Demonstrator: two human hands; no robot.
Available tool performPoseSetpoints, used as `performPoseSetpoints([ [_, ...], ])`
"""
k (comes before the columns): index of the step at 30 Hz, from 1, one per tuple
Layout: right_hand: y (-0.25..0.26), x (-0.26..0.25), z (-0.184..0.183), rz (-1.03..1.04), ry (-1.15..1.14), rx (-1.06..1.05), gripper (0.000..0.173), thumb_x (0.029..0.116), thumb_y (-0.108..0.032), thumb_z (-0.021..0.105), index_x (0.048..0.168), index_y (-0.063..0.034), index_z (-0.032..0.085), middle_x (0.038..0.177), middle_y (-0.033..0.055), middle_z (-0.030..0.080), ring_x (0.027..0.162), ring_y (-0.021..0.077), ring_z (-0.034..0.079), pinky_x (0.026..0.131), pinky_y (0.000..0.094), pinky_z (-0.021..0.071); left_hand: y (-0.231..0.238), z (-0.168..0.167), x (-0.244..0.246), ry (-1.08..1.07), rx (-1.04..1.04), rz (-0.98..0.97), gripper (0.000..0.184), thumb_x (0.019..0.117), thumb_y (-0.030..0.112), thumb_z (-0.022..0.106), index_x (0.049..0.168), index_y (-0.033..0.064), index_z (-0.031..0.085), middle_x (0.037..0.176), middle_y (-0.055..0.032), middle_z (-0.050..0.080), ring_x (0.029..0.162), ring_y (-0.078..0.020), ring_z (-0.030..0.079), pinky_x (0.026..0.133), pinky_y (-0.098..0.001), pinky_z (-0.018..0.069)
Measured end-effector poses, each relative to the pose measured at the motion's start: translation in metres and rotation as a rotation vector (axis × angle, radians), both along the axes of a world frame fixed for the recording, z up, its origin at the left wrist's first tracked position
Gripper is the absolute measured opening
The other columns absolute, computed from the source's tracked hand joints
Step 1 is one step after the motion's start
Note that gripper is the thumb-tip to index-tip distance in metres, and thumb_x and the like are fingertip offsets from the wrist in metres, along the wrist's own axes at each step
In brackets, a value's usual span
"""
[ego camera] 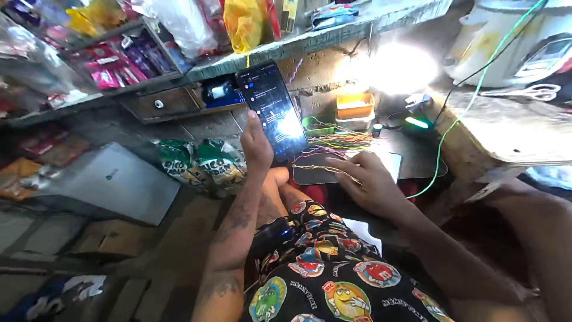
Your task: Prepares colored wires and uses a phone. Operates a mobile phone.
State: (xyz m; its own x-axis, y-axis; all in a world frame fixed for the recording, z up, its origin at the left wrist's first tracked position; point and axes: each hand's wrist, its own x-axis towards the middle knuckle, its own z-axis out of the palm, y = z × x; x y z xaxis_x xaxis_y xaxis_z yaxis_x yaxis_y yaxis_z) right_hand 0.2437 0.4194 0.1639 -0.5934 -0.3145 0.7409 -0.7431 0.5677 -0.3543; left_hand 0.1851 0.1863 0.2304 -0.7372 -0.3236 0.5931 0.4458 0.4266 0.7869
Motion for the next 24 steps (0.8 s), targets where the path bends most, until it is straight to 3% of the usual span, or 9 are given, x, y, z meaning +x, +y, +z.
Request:
performPoseSetpoints([
  [5,-0.048,-0.014,0.015,0.175,-0.059,-0.007,0.038,0.1016,-0.029,0.055,0.137,-0.0227,0.067,0.101,0.0099,0.067,0.098,0.0278,0.063,0.087,0.0489,0.0519,-0.015,-0.005,0.001,-0.03,0.043,-0.043,0.059,0.1119,0.042,0.02,0.118,0.002,0.063,0.098,-0.0029,0.069,0.089,-0.0056,0.068,0.084,-0.0339,0.0587],
  [8,-0.058,-0.014,0.007,0.289,-0.216,-0.27,0.043,0.1037,-0.026,0.054,0.143,-0.0089,0.059,0.117,0.0179,0.067,0.108,0.0265,0.063,0.095,0.0432,0.0535,-0.022,-0.014,0.009,-0.004,0.163,-0.261,0.053,0.1117,0.04,0.02,0.135,0.0051,0.051,0.112,0.0011,0.069,0.102,-0.0048,0.067,0.091,-0.0323,0.0587],
  [10,-0.056,-0.015,0.003,0.407,-0.445,-0.479,0.05,0.1058,-0.021,0.05,0.151,-0.0002,0.046,0.133,0.0243,0.058,0.115,0.0257,0.061,0.1,0.04,0.0511,-0.013,-0.017,0.024,-0.02,0.246,-0.369,0.052,0.1116,0.034,0.015,0.145,0.0003,0.036,0.121,0.0012,0.064,0.109,-0.0017,0.063,0.097,-0.0274,0.0553],
  [12,-0.053,-0.013,0.002,0.539,-0.675,-0.642,0.053,0.1078,-0.023,0.041,0.155,0.0007,0.036,0.145,0.0242,0.051,0.118,0.0243,0.06,0.099,0.0391,0.0505,-0.01,-0.023,0.036,-0.045,0.35,-0.462,0.048,0.1119,0.032,0.014,0.144,0.0021,0.034,0.119,0.0062,0.066,0.108,0.0008,0.065,0.096,-0.0235,0.0559],
  [14,-0.056,-0.008,0.001,0.64,-0.844,-0.724,0.059,0.1075,-0.033,0.034,0.158,-0.0036,0.031,0.136,0.0234,0.056,0.102,0.0255,0.062,0.082,0.0411,0.0532,-0.019,-0.039,0.037,-0.042,0.375,-0.609,0.045,0.1113,0.033,0.018,0.14,0.0032,0.035,0.118,0.0081,0.068,0.111,-0.0006,0.066,0.097,-0.0239,0.0559],
  [17,-0.066,-0.004,-0.003,0.829,-1.043,-0.834,0.07,0.1024,-0.047,0.04,0.163,-0.0166,0.023,0.14,0.0243,0.052,0.108,0.036,0.063,0.078,0.0546,0.0557,-0.028,-0.059,0.032,-0.052,0.357,-0.817,0.062,0.1032,0.057,0.045,0.14,0.0066,0.048,0.122,-0.0062,0.071,0.114,-0.0202,0.068,0.099,-0.0416,0.0562],
  [19,-0.07,0.001,-0.002,0.935,-1.071,-0.911,0.075,0.0996,-0.044,0.044,0.164,-0.0194,0.015,0.144,0.0223,0.049,0.114,0.0381,0.061,0.078,0.0596,0.056,-0.023,-0.054,0.041,-0.065,0.295,-0.788,0.056,0.1085,0.049,0.033,0.141,0.0051,0.042,0.125,-0.0007,0.068,0.118,-0.0136,0.065,0.103,-0.0357,0.0538],
  [21,-0.073,0.009,0.005,0.992,-1.099,-0.978,0.075,0.0989,-0.037,0.045,0.162,-0.0204,0.01,0.136,0.0203,0.054,0.108,0.0363,0.065,0.073,0.0556,0.0586,-0.01,-0.043,0.06,-0.1,0.328,-0.728,0.046,0.1106,0.038,0.022,0.14,0.0059,0.039,0.122,0.0087,0.068,0.117,-0.002,0.064,0.102,-0.0244,0.053],
  [24,-0.069,0.008,0.013,1.0,-1.153,-0.99,0.058,0.1007,-0.031,0.04,0.155,-0.0191,0.022,0.122,0.0097,0.063,0.1,0.0239,0.069,0.07,0.0409,0.0624,0.01,-0.03,0.075,-0.136,0.372,-0.617,0.046,0.1104,0.036,0.02,0.13,0.007,0.048,0.106,0.0077,0.074,0.101,-0.0035,0.07,0.089,-0.0257,0.0607],
])
